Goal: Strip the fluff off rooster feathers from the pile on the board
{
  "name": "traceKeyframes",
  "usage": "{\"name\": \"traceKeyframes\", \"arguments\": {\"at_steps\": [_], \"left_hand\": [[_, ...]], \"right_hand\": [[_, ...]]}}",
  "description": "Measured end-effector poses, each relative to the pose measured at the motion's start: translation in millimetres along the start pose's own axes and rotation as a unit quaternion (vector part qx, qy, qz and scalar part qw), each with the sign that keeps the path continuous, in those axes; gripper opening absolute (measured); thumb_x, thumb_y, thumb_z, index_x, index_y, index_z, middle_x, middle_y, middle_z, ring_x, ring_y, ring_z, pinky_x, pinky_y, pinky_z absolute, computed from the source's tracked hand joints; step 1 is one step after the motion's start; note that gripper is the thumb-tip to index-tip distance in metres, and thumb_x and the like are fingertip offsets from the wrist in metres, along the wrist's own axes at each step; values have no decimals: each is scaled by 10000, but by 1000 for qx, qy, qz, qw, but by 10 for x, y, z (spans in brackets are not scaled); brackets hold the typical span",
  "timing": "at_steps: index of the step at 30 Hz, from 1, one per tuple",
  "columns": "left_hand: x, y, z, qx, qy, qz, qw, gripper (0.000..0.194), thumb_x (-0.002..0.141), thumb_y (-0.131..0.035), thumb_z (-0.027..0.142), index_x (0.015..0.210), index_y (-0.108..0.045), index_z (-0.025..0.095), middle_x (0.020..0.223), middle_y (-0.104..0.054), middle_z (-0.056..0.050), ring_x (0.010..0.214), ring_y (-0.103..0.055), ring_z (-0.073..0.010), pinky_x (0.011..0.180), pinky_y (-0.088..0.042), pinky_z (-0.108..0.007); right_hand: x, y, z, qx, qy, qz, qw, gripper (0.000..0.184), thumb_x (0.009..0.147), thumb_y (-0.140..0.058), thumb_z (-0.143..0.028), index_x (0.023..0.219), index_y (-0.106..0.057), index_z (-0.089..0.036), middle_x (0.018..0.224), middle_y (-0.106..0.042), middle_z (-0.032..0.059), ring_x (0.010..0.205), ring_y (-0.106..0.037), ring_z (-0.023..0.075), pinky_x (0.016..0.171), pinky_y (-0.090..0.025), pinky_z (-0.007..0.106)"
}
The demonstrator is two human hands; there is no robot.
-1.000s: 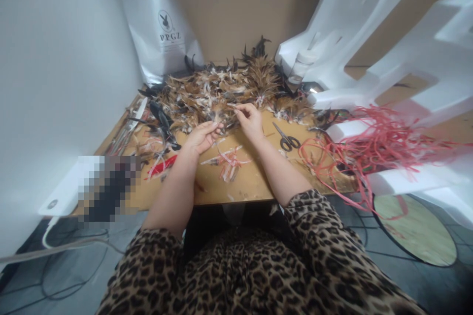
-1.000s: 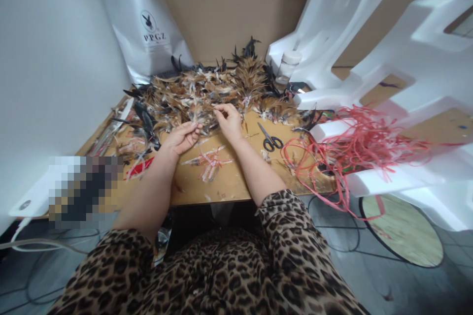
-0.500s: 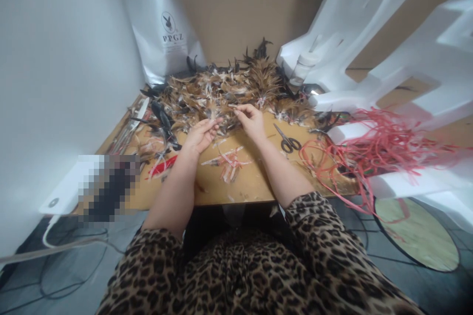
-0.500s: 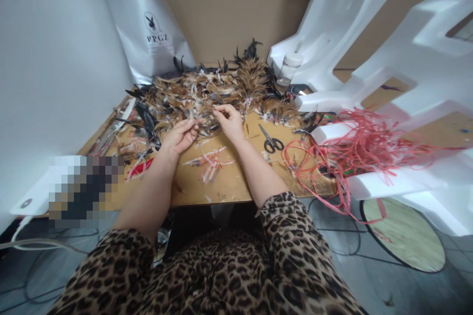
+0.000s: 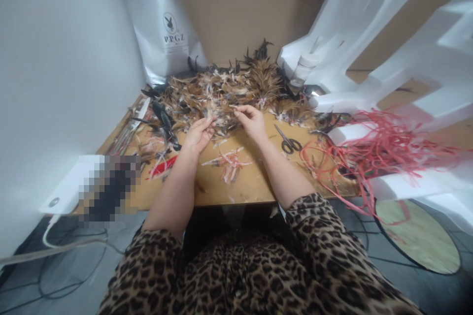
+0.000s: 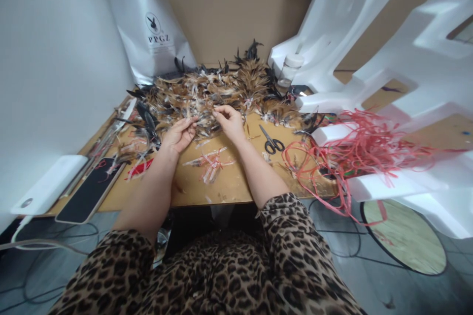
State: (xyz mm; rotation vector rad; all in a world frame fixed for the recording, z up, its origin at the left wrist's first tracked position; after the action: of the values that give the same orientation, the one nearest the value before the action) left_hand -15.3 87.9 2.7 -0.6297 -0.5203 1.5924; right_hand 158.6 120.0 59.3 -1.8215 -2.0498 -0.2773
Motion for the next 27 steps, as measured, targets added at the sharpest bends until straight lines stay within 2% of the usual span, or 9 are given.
{"name": "traceKeyframes", "arguments": {"at_steps": [6,10,13,15,16,19,21,24,27], "left_hand": [[-30,-83,-34,11,13,-26,1000,58,727,-617,35,701,-628,85,814,-693,-84,607,-616,-56,521,-466,-116],[-44,-103,-52,5,20,-14,1000,123,752,-565,-2,687,-638,73,719,-682,-75,590,-617,-53,538,-477,-107],[-34,-85,-43,0,16,11,1000,159,763,-549,-12,664,-637,77,702,-678,-67,591,-618,-45,556,-480,-97],[-22,-60,-24,-11,3,32,999,177,770,-540,-15,658,-638,81,702,-677,-60,602,-620,-41,572,-483,-94],[-17,-48,-15,-17,-4,41,999,180,772,-538,-15,660,-640,82,701,-677,-56,606,-621,-39,578,-484,-94],[-12,-41,-14,-19,-19,53,998,162,765,-555,-9,664,-643,83,695,-675,-50,609,-621,-41,585,-484,-98],[-21,-72,-35,-3,-21,44,999,136,748,-581,-1,658,-641,82,682,-672,-50,606,-620,-45,587,-484,-103],[-50,-146,-98,30,-10,17,999,104,726,-613,13,652,-640,81,644,-664,-46,591,-616,-48,590,-482,-110],[-79,-199,-162,54,14,-11,998,59,720,-628,33,687,-654,74,648,-670,-53,594,-628,-62,585,-485,-122]], "right_hand": [[8,-33,13,0,4,-10,1000,267,626,-690,-403,738,-616,-171,716,-613,-18,664,-518,99,698,-431,253],[19,-14,61,-21,-2,-4,1000,273,653,-659,-416,759,-602,-170,751,-620,1,696,-532,112,717,-440,263],[24,91,98,-44,-2,57,997,329,658,-643,-410,880,-587,-174,843,-622,24,754,-545,122,734,-441,263],[3,158,155,-47,-29,105,993,369,632,-657,-401,906,-573,-170,804,-604,12,702,-527,108,692,-431,247],[-13,147,201,-46,-57,106,992,361,617,-666,-403,872,-575,-164,747,-589,-2,651,-505,97,655,-421,237],[-89,-57,324,-38,-147,24,988,326,590,-683,-433,721,-592,-148,584,-533,-37,525,-422,69,554,-366,217],[-157,-202,346,-16,-178,-23,984,339,574,-696,-449,695,-608,-145,549,-529,-45,493,-397,59,521,-340,211],[-211,-300,321,26,-180,-33,983,344,550,-717,-445,691,-616,-149,541,-541,-52,481,-399,54,503,-330,204],[-205,-290,291,39,-168,-25,985,326,549,-721,-440,623,-590,-151,524,-536,-52,480,-408,53,496,-322,199]]}}
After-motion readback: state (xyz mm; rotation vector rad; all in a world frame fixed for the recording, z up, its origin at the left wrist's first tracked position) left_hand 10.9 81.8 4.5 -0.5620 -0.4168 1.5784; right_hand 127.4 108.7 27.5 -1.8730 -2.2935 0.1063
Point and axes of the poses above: each hand's wrist, its own x-axis towards the middle knuckle, its own y-axis out of the back of the hand, z = x × y, the point moved 8 cm from there along x, towards the middle knuckle
